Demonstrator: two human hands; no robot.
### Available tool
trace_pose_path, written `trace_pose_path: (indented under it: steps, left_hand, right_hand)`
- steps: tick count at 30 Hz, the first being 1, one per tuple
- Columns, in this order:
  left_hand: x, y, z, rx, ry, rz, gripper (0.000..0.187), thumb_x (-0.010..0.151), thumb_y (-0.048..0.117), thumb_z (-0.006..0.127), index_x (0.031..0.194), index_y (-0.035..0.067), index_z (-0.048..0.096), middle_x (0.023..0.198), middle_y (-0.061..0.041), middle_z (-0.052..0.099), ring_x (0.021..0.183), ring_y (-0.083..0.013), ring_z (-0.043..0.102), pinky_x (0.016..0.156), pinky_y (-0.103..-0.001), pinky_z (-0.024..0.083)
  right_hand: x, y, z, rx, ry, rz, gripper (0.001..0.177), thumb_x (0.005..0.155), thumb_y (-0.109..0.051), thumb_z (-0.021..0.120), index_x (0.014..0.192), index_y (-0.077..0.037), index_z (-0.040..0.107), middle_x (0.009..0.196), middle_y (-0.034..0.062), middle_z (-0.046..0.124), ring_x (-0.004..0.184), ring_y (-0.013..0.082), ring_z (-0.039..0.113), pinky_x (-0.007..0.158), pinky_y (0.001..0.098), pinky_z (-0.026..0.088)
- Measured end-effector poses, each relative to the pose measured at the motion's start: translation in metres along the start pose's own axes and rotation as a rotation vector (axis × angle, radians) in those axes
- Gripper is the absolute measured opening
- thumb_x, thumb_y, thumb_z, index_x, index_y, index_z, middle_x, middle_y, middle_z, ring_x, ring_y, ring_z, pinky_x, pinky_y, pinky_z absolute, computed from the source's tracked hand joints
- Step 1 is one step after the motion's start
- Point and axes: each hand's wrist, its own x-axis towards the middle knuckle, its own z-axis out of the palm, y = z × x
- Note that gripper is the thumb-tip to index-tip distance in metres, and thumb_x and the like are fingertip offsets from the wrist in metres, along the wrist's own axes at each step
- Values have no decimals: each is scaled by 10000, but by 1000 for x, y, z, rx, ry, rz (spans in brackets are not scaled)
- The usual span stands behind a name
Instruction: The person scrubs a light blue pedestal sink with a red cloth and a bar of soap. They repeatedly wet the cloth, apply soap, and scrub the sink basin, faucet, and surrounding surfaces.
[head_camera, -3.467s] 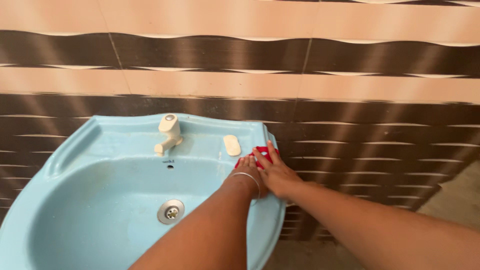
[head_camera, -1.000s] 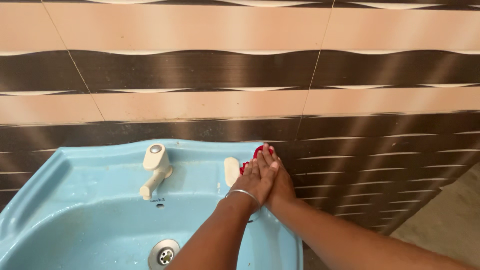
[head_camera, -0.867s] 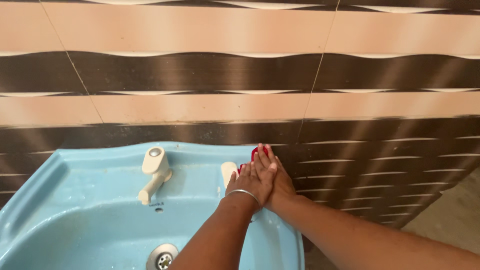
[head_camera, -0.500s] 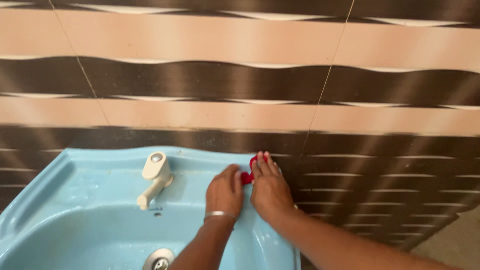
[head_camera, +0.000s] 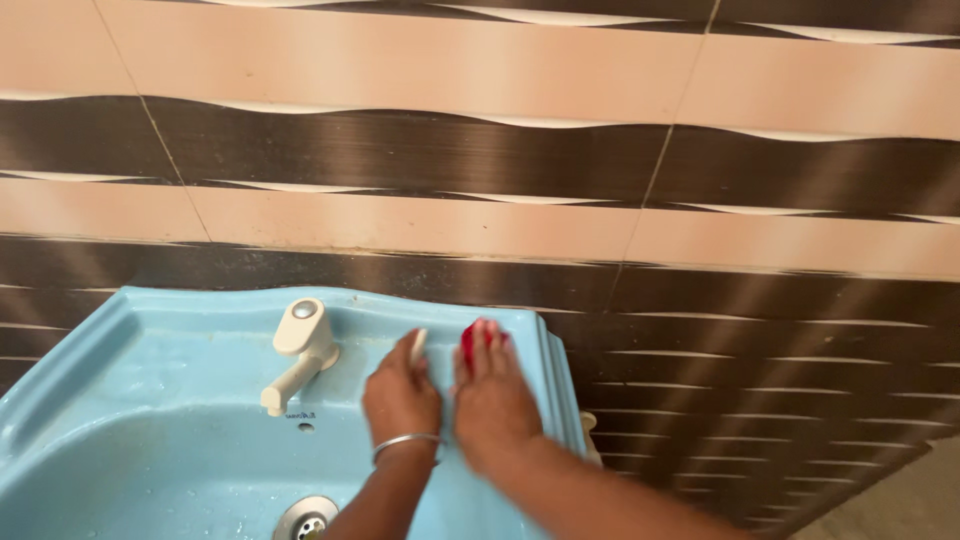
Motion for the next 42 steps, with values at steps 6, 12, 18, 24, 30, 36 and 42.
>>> trace_pose_path:
  steps: [6, 12, 18, 24, 30, 36, 42]
  left_hand:
    - [25, -39, -26, 317, -137, 244, 864, 648, 4, 744, 1471, 130, 517, 1493, -230, 483, 1320, -382, 480, 1085, -426, 397]
    - [27, -69, -26, 513, -276, 419, 530, 1041, 245, 494, 1553, 146, 400, 1562, -119, 393, 1513, -313, 312, 1242, -469, 244]
    - [8, -52, -11, 629, -192, 409, 710, 1023, 508, 289, 1555, 42, 237, 1671, -174, 103, 1532, -309, 49, 1172, -457, 135]
    - [-7, -33, 2, 724, -364, 393, 613, 1032, 382, 231, 1588, 127, 190, 1685, -8, 78, 1555, -198, -10, 1220, -533, -22]
    - [-1, -43, -9, 676, -433, 415, 594, 1030, 341, 259, 1604, 204, 191, 1695, 18, 116, 1553, -155, 75, 1233, -539, 6]
    - [-19, -48, -21, 561, -609, 660, 671, 1006, 255, 406, 1625, 128, 180, 1702, -32, 168, 1572, -193, 83, 1234, -481, 78]
    - [-20, -10, -24, 175, -638, 327, 1003, 810, 292, 756, 1613, 161, 169, 1339, -168, 610, 1249, -329, 589, 1075, -388, 466]
  right_hand:
    - [16, -45, 24, 282, 42, 5, 653, 975, -254, 463, 1494, 117, 320, 1621, 302, 202, 1532, 414, 79, 1194, 519, 62]
    - [10, -29, 12, 336, 42, -200, 525, 966, -164, 466, 1428, 85, 448, 1580, 268, 362, 1530, 376, 238, 1234, 456, 182]
    - [-44, -26, -7, 170, 112, -84, 538, 974, -144, 448, 1434, 133, 422, 1551, 269, 398, 1485, 365, 310, 1226, 412, 202]
    - [-36, -23, -7, -29, -41, -96, 589, 946, -174, 417, 1418, 174, 372, 1565, 324, 337, 1473, 386, 263, 1209, 423, 153]
    - [8, 0, -14, -260, -340, -271, 425, 1050, -187, 386, 1286, 103, 589, 1610, 289, 297, 1536, 404, 212, 1268, 456, 129]
    - [-1, 22, -15, 149, -103, -75, 400, 917, -38, 533, 1294, -48, 667, 1304, 194, 639, 1208, 348, 602, 1001, 417, 484]
    - [-1, 39, -55, 754, -202, 198, 463, 712, 129, 713, 1118, -91, 748, 1044, 117, 770, 854, 283, 763, 729, 371, 620]
